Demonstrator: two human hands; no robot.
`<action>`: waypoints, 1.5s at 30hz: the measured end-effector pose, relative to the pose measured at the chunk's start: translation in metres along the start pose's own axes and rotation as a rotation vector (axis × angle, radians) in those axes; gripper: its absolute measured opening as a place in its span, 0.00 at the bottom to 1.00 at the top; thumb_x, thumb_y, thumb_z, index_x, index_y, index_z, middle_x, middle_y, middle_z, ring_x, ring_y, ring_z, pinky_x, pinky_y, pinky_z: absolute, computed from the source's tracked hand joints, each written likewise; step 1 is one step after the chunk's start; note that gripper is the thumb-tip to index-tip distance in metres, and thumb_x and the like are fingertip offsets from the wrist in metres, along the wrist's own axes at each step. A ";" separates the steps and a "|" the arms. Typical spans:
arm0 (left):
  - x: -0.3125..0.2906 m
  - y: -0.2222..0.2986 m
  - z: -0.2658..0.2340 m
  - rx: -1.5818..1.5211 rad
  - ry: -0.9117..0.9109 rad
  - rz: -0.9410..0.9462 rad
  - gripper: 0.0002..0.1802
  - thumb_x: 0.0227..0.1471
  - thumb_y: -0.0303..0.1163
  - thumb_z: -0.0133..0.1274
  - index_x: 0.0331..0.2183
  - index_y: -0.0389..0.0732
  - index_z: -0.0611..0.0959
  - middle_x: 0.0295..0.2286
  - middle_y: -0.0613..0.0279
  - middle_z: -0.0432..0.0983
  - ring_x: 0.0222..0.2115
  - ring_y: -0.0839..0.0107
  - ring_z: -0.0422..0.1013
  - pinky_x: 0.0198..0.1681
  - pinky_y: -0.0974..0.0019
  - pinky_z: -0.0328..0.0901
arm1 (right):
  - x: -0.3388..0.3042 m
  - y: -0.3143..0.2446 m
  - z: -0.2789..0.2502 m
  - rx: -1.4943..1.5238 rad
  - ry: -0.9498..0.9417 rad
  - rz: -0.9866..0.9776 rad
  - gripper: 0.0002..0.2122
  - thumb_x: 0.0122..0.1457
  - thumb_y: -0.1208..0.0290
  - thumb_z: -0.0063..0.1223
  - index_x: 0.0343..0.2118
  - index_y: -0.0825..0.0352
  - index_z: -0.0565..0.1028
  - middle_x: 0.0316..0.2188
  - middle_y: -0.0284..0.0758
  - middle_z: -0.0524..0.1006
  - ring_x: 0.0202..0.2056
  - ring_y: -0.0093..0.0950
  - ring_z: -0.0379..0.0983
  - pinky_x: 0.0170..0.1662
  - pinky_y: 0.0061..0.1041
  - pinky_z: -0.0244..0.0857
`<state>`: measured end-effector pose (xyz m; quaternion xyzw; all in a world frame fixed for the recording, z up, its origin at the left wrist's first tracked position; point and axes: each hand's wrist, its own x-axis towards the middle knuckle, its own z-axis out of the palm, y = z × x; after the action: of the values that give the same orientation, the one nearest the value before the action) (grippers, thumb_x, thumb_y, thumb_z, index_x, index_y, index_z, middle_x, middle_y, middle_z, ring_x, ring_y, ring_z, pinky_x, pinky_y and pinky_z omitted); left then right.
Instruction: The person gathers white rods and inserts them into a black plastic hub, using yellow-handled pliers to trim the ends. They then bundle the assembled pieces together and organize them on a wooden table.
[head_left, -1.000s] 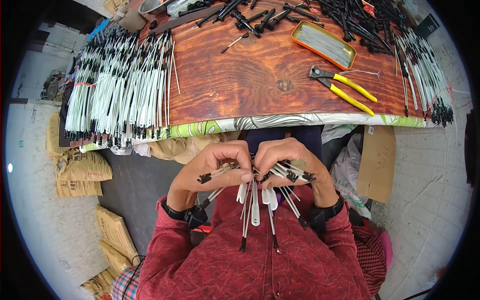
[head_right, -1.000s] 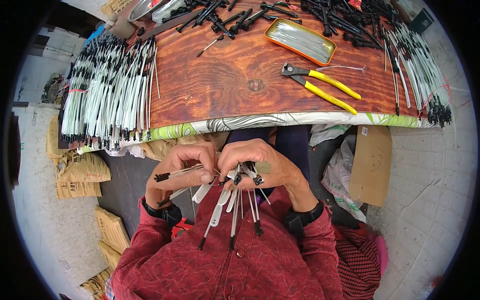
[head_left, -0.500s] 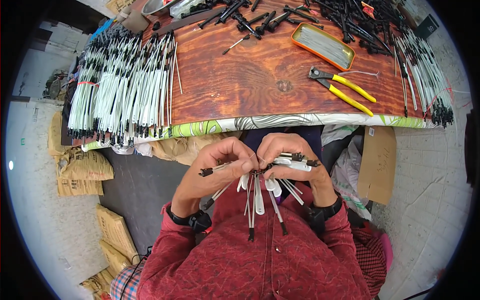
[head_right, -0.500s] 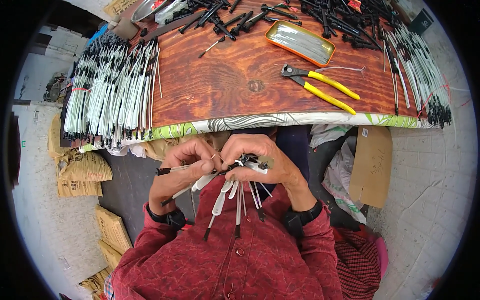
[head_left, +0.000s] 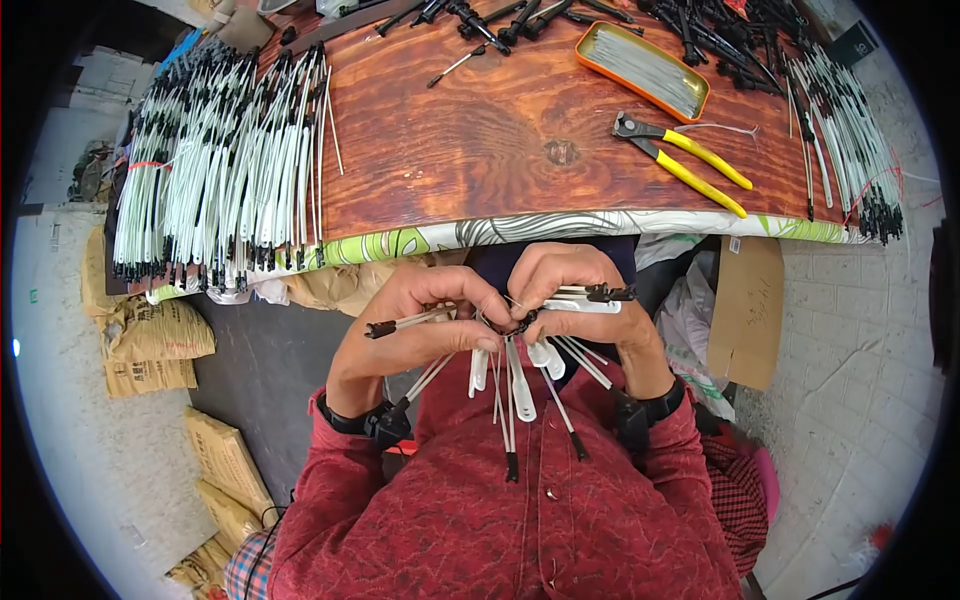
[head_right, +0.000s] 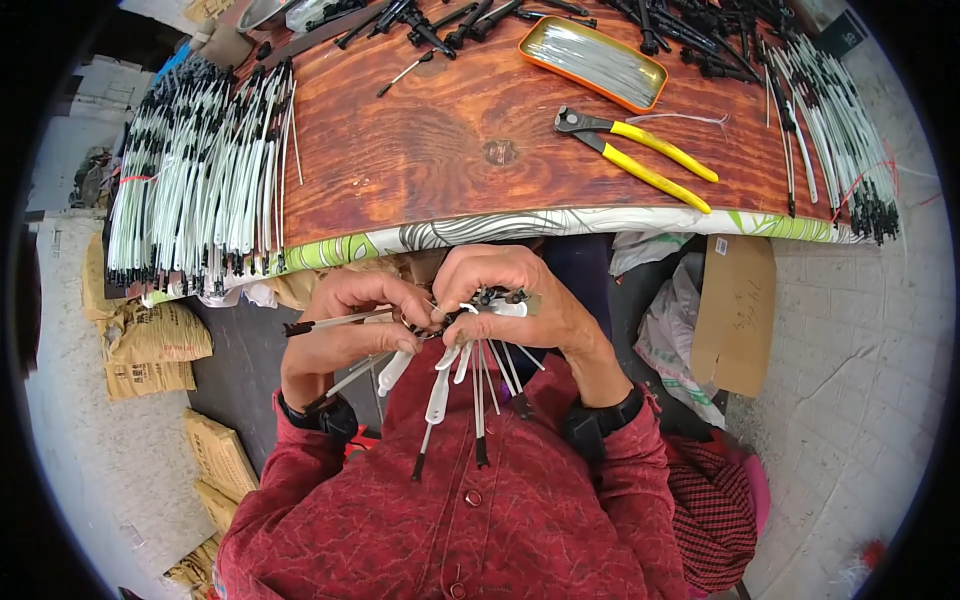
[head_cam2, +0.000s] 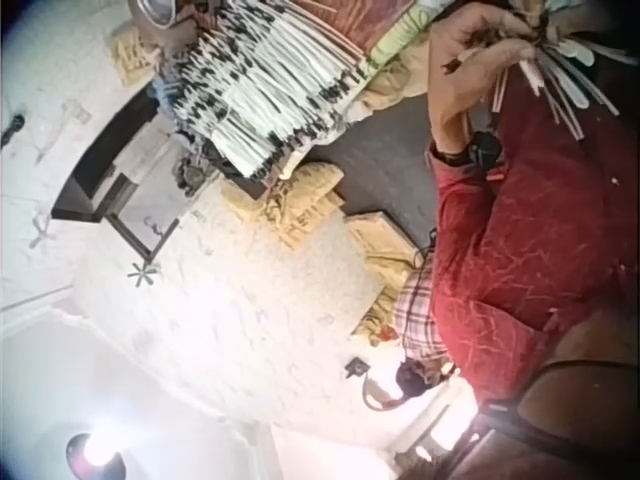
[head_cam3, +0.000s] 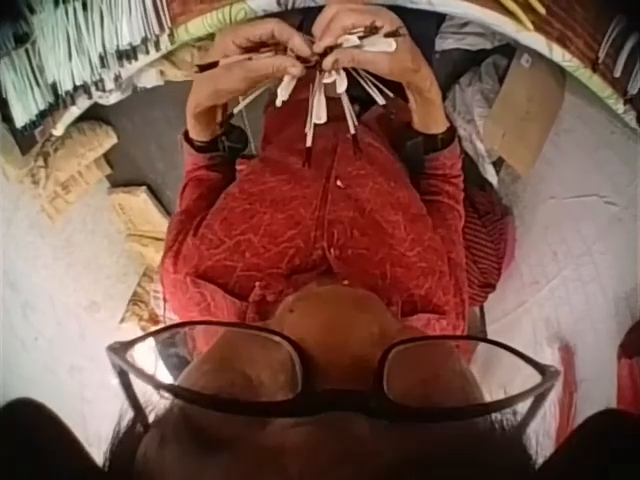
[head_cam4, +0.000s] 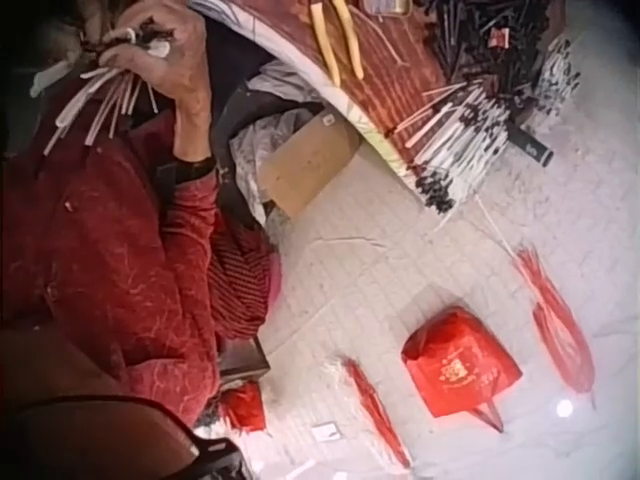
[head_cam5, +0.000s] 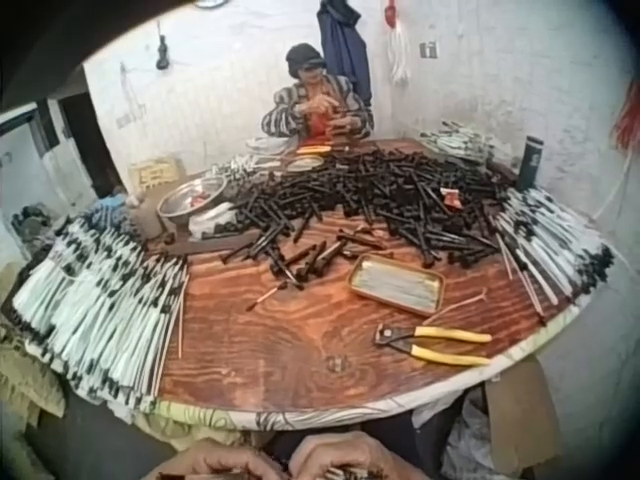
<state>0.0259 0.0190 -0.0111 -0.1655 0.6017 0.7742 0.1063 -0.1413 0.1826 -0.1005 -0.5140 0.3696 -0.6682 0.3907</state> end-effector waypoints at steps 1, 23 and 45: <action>0.000 -0.006 0.001 0.002 0.024 0.028 0.09 0.46 0.19 0.64 0.34 0.33 0.83 0.36 0.56 0.80 0.37 0.71 0.75 0.44 0.69 0.68 | 0.000 -0.001 0.001 0.013 0.006 0.006 0.10 0.48 0.76 0.69 0.31 0.68 0.77 0.32 0.36 0.79 0.35 0.26 0.75 0.39 0.26 0.68; 0.008 -0.038 0.004 0.159 0.036 0.423 0.08 0.53 0.24 0.62 0.34 0.37 0.79 0.33 0.60 0.78 0.34 0.74 0.74 0.40 0.71 0.69 | 0.012 -0.021 0.003 0.031 -0.032 0.179 0.07 0.53 0.73 0.65 0.29 0.67 0.76 0.30 0.32 0.76 0.33 0.24 0.72 0.37 0.26 0.64; 0.004 -0.045 0.006 -0.004 0.072 0.462 0.08 0.50 0.24 0.64 0.31 0.35 0.79 0.31 0.56 0.78 0.35 0.68 0.74 0.40 0.66 0.68 | 0.014 -0.023 0.010 -0.231 -0.068 0.075 0.13 0.44 0.74 0.72 0.28 0.66 0.75 0.29 0.32 0.76 0.31 0.28 0.74 0.36 0.25 0.66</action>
<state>0.0379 0.0359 -0.0517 -0.0510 0.6254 0.7727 -0.0956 -0.1375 0.1787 -0.0729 -0.5637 0.4498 -0.5883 0.3659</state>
